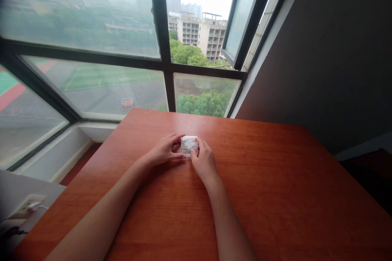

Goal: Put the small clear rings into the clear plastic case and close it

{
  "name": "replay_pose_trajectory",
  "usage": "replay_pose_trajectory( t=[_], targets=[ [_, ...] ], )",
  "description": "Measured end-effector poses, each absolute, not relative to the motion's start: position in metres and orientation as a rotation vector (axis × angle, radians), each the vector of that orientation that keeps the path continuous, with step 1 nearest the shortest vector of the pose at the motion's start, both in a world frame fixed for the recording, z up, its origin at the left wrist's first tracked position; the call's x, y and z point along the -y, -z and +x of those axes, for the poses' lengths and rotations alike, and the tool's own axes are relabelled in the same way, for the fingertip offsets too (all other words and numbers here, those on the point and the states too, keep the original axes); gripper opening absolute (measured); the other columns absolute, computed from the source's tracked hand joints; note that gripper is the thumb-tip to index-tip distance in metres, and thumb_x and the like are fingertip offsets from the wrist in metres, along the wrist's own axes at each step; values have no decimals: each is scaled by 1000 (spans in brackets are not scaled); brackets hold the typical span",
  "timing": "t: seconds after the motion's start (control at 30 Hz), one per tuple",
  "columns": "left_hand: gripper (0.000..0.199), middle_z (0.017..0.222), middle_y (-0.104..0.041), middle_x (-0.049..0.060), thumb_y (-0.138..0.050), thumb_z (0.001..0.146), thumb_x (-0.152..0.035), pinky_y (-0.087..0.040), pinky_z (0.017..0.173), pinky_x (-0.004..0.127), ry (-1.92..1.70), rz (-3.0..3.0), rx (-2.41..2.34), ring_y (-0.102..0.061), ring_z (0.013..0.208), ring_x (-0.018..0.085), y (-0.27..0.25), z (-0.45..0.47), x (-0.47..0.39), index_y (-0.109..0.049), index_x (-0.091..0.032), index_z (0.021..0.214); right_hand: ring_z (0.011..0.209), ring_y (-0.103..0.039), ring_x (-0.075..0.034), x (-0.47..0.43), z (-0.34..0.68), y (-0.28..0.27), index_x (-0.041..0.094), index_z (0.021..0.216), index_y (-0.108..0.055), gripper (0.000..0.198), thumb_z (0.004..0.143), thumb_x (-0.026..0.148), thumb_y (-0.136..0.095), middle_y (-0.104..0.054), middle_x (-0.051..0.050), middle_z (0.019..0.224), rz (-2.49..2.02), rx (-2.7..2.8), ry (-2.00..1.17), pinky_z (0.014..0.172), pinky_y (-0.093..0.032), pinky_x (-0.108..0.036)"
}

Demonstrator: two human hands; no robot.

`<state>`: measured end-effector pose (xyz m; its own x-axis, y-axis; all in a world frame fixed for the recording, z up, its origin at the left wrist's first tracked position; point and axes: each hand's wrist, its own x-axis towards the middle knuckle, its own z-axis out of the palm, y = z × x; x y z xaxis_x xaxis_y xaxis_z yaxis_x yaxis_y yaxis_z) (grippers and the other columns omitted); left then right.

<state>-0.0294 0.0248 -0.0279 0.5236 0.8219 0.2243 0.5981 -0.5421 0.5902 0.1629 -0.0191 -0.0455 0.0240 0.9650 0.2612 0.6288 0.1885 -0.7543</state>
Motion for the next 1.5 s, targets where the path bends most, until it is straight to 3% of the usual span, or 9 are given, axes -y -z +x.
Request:
replay_pose_trajectory(
  t=[0.67,1.17,1.5],
  targets=[
    [69,100,-62,6,-70,67,-59,-44,79,32,-655,2351,-1174,-57,88,22,28,-29,-25,-53,-23,123,100,-59,-24,15,163,52,17,125,-57,46,80,22,-49,-61,-12,119,-1528,1691,-514,88,-50,-39],
    [66,100,-61,7,-68,68,-59,-44,81,32,-647,2332,-1190,-57,90,22,27,-29,-24,-56,-22,121,89,-60,-22,16,164,49,16,118,-59,40,80,25,-51,-65,-9,104,-1558,1678,-577,81,-50,-33],
    [68,102,-60,8,-70,68,-56,-44,82,33,-614,2363,-1214,-57,91,23,27,-28,-23,-53,-22,125,100,-57,-22,15,166,51,16,126,-55,42,86,23,-43,-62,-11,114,-1536,1751,-528,91,-46,-36]
  ],
)
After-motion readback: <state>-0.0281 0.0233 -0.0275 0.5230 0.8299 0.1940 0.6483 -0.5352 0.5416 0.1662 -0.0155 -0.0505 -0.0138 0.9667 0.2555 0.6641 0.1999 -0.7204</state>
